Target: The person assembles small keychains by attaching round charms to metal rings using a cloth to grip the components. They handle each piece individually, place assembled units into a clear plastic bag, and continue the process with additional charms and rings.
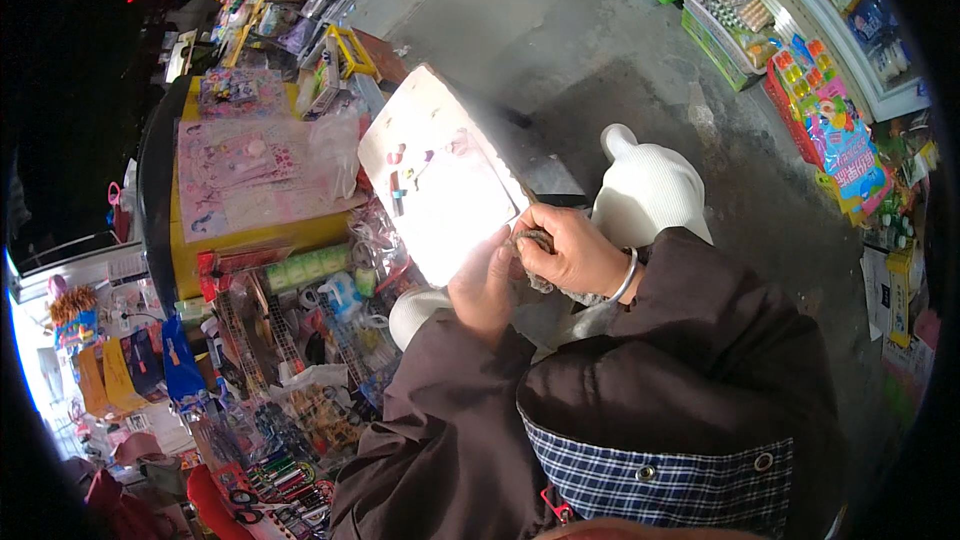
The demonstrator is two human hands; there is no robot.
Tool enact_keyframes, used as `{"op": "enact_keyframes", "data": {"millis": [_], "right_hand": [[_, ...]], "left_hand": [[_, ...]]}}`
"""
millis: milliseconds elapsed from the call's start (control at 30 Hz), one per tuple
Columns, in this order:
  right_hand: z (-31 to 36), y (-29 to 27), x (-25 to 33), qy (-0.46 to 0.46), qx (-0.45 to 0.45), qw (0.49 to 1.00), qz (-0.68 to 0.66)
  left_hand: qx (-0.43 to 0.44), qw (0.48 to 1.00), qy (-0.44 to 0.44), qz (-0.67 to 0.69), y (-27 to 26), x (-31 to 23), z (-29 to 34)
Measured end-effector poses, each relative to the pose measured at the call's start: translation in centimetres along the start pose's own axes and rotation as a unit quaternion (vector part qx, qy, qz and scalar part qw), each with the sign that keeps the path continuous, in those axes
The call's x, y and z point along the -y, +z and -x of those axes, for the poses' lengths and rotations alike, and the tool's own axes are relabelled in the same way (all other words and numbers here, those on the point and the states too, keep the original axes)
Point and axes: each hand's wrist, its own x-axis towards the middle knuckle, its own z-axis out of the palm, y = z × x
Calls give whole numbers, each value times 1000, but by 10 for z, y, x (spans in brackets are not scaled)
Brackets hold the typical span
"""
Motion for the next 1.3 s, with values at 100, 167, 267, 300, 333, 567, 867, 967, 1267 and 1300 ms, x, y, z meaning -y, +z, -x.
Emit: {"op": "enact_keyframes", "data": {"millis": [100,167,267,300,333,567,867,967,1267,1300], "right_hand": [[-2,-1,4,29,-19,999,33],[-3,-2,7,20,-30,998,54],[-4,-1,12,-8,-36,999,4],[-4,-1,14,-46,-41,998,12],[-4,0,15,-78,-44,995,44],[-2,2,17,140,72,925,-347],[3,7,15,169,72,879,-440],[2,11,12,156,65,875,-454],[6,16,6,46,-13,925,-376],[6,16,6,57,-13,926,-372]], "left_hand": [[6,999,28,-42,5,-4,-3],[-5,999,34,-15,10,-4,-5],[7,999,31,43,14,0,-5],[30,994,35,99,13,1,-5],[33,995,81,49,11,2,-6],[62,986,148,48,-4,-10,0],[59,957,46,281,-7,-11,4],[18,982,-18,185,-8,-8,4],[41,989,104,99,-4,-2,-1],[44,988,100,110,-3,-3,-1]]}}
